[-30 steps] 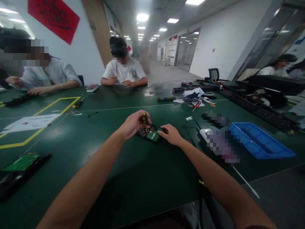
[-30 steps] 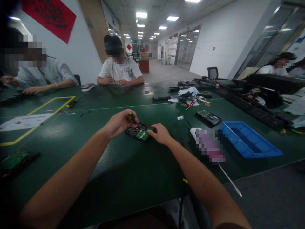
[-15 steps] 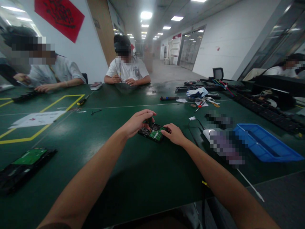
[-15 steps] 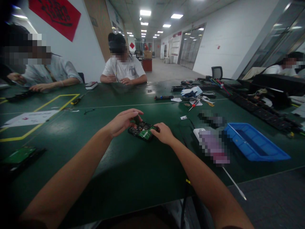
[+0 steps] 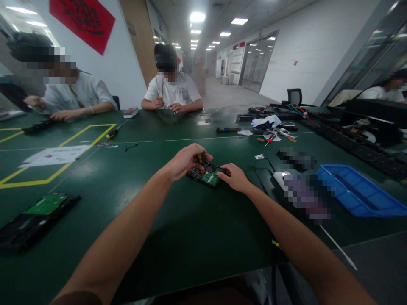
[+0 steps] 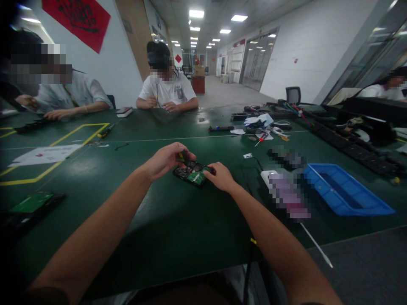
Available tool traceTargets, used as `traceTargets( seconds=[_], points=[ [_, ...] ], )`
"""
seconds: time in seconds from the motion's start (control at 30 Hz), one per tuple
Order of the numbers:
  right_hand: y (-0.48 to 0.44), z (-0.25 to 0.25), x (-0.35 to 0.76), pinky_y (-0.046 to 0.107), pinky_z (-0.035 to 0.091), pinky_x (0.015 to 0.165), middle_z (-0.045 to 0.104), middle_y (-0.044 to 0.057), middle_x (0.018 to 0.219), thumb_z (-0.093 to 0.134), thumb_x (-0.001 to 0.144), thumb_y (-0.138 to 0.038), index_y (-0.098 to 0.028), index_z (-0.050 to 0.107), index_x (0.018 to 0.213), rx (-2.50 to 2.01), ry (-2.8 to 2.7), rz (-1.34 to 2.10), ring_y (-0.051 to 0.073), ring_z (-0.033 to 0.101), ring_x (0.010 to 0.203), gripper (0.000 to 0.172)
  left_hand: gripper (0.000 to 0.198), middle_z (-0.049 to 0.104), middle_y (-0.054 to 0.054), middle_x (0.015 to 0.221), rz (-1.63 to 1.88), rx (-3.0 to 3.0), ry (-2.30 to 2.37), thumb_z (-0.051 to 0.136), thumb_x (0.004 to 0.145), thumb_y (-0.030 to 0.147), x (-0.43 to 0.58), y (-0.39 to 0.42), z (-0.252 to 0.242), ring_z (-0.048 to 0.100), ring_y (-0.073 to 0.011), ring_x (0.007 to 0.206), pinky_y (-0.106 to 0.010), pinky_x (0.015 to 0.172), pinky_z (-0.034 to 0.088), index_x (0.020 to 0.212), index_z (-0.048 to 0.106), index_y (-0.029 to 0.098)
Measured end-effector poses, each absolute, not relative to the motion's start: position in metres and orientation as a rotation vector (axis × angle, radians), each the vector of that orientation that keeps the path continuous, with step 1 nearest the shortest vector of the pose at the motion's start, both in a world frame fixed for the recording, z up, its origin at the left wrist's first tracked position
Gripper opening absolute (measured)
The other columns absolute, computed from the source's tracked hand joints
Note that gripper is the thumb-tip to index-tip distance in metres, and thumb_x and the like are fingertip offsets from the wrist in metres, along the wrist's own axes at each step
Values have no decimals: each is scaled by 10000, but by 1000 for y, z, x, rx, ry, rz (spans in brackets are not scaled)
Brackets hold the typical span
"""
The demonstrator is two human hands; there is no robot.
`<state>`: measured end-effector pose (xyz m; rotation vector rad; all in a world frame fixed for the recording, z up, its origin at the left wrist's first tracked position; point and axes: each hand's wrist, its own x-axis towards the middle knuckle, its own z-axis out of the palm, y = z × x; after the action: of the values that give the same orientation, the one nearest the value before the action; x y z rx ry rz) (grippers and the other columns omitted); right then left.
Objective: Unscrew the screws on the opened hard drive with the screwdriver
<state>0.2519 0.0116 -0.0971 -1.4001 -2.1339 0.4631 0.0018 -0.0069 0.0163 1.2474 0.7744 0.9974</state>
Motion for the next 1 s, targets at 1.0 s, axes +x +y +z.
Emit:
traceTargets(
  seconds=[1.0],
  points=[
    [12,-98,251,307,448,764,648,86,1090,639,959,-477,-188,700,1185,-1407,-2125,462,177,590,866,372,244,666,-92,897,1136,1321,840,653,890,392,7,-5,9,638,-190,866,-250,603,490,883,695,152]
  ],
)
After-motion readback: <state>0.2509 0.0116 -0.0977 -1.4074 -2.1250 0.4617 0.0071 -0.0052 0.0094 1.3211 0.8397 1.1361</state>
